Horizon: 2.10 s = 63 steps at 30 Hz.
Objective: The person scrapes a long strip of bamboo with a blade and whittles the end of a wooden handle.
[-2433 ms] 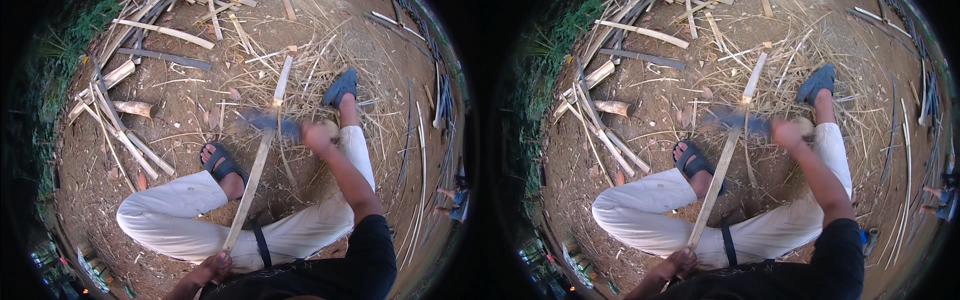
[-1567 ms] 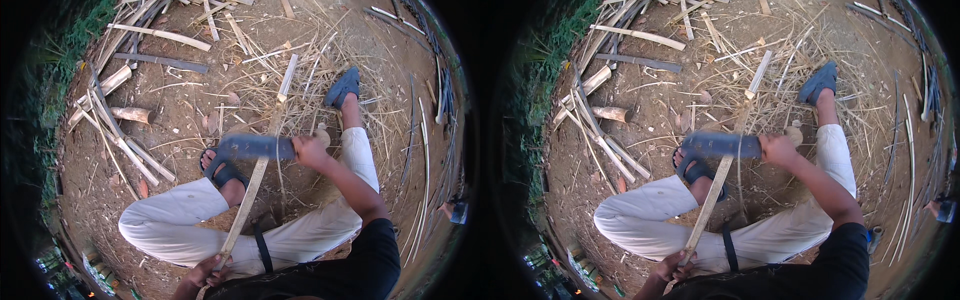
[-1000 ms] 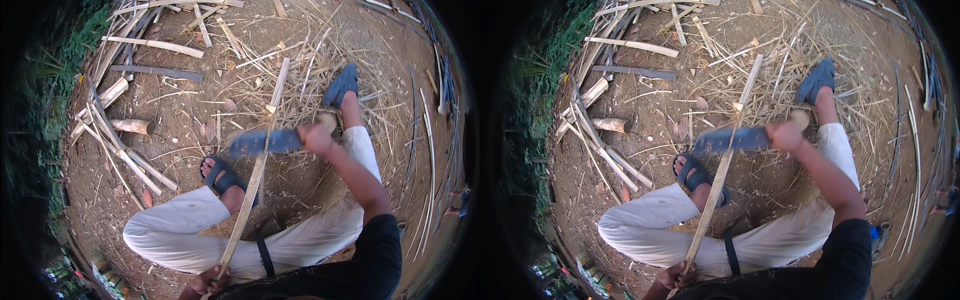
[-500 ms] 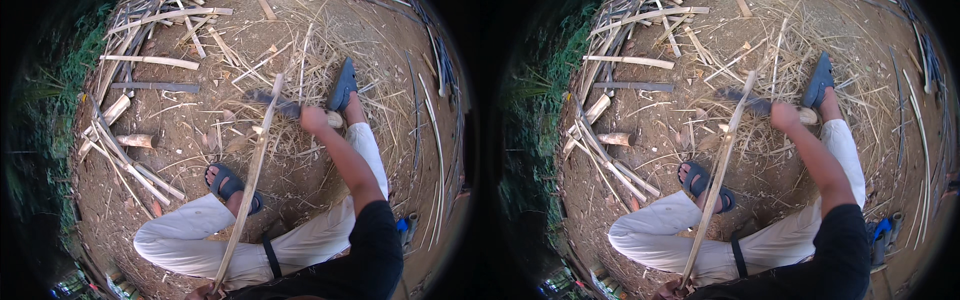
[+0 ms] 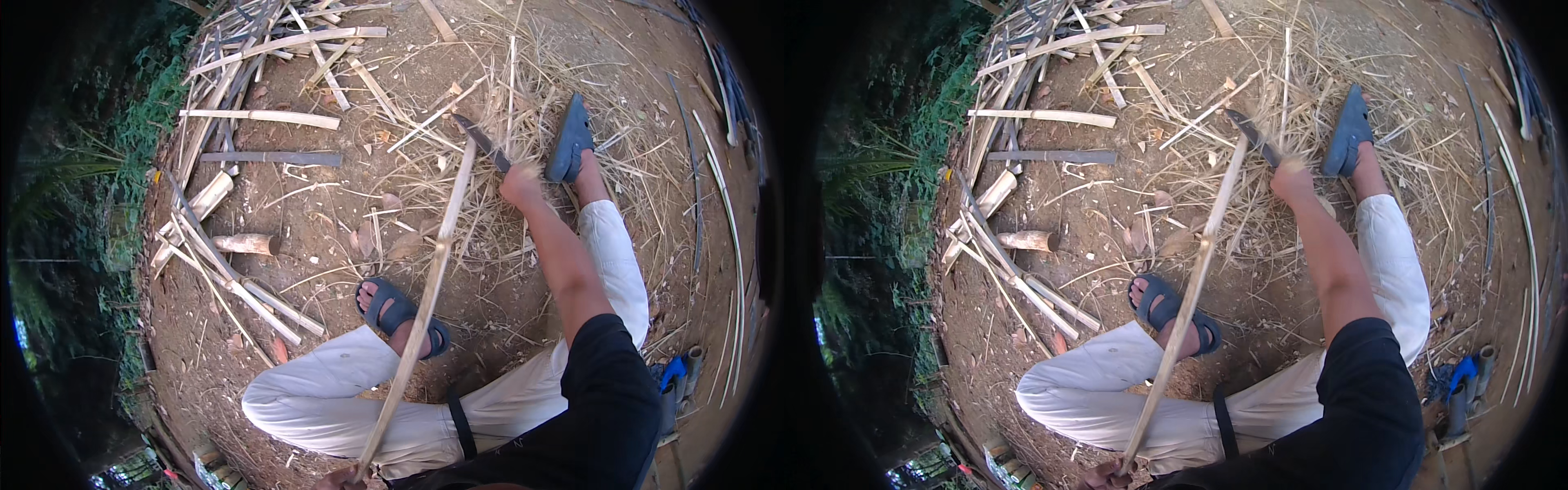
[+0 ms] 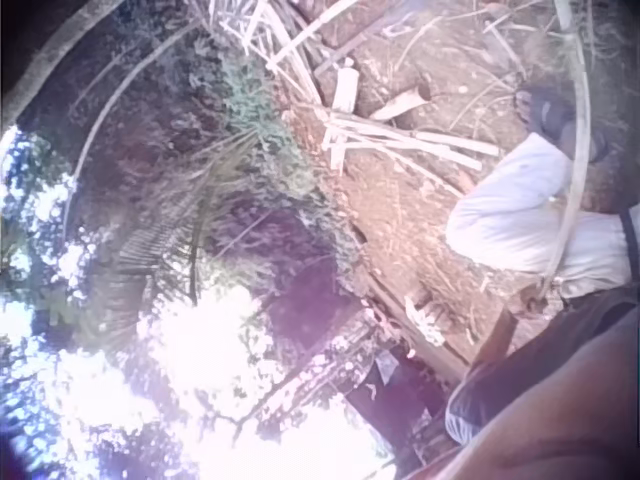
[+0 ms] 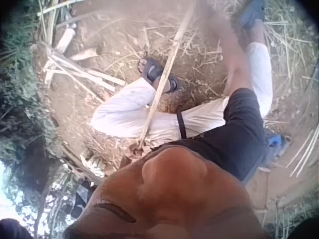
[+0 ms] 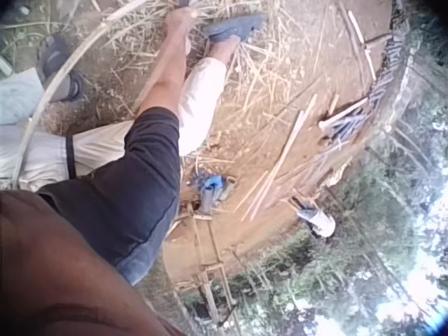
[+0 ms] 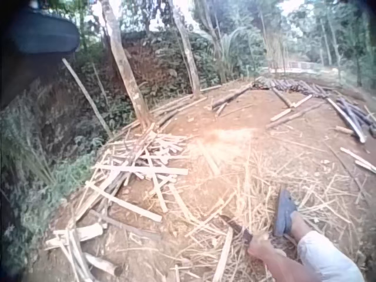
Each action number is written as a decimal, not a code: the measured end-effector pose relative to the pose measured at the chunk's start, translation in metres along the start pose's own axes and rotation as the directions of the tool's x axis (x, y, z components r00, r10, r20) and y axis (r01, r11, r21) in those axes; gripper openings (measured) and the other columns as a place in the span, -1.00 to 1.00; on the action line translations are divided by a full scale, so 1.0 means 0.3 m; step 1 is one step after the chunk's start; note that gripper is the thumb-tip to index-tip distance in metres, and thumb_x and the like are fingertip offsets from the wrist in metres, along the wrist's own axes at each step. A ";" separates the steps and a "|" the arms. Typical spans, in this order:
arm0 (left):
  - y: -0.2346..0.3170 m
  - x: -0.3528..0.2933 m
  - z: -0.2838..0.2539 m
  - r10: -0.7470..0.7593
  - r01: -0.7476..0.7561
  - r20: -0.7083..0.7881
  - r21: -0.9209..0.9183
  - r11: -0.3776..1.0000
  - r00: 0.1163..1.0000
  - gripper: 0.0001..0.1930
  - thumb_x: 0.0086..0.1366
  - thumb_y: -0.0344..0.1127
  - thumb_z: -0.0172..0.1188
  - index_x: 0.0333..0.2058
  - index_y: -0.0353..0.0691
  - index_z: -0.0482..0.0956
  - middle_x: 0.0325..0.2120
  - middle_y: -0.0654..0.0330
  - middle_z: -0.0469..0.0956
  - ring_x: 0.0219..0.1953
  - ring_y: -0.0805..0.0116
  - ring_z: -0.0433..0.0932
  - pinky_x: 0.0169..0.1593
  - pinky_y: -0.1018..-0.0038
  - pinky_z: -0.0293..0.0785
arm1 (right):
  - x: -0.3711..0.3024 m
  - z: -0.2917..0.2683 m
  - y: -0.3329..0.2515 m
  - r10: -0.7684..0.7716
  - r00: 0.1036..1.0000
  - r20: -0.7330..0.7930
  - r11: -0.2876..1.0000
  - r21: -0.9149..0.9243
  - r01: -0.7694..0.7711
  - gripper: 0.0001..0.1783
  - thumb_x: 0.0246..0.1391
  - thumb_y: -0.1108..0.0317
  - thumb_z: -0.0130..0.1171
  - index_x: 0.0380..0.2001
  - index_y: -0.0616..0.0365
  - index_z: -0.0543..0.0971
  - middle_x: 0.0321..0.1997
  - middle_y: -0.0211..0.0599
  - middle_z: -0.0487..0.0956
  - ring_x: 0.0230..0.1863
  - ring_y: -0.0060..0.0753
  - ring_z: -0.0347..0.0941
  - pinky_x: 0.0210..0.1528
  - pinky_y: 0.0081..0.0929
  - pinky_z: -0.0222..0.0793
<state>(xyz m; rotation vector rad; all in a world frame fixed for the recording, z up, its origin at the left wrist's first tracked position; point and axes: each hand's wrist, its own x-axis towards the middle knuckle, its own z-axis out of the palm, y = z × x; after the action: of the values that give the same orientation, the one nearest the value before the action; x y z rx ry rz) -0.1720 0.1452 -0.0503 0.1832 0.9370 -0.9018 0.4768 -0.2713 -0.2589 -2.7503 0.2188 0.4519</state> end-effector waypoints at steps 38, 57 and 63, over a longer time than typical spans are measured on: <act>0.143 0.326 0.489 0.016 -0.024 0.048 0.188 0.982 0.999 -0.55 0.45 0.20 -0.12 -0.04 -0.07 0.32 -0.71 0.46 0.06 -0.79 0.69 -0.06 -0.76 0.66 -0.13 | -0.313 -0.095 0.014 -0.563 0.821 0.096 0.778 -0.275 0.565 -0.76 -0.06 0.26 0.22 -0.37 0.19 0.52 -0.50 -0.07 0.62 -0.41 0.00 0.63 -0.33 -0.09 0.56; -0.016 0.202 0.334 0.111 -0.087 -0.103 0.217 0.972 0.988 -0.53 0.46 0.11 -0.07 -0.04 -0.23 0.48 -0.73 0.39 0.20 -0.79 0.66 0.08 -0.76 0.68 -0.05 | -0.235 -0.029 -0.066 -0.427 0.904 0.037 0.878 -0.223 0.423 -0.71 -0.09 0.28 0.25 -0.33 0.27 0.57 -0.46 0.00 0.62 -0.39 0.02 0.62 -0.23 -0.13 0.57; 0.125 0.186 0.416 -0.021 0.038 -0.108 0.158 0.987 0.994 -0.53 0.48 0.05 -0.09 -0.09 -0.31 0.47 -0.71 0.42 0.17 -0.77 0.63 0.03 -0.69 0.61 -0.04 | -0.745 -0.009 -0.094 -0.881 0.471 0.036 0.473 0.039 0.880 -0.61 -0.38 0.31 0.34 -0.42 0.12 0.41 -0.49 -0.23 0.51 -0.46 -0.19 0.53 -0.42 -0.22 0.45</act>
<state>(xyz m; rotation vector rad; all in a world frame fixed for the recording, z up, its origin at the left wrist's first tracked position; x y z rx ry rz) -0.0521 0.0737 -0.0256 0.3579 0.9681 -1.0030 0.2737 -0.2248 -0.1729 -2.3703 -1.1908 0.1985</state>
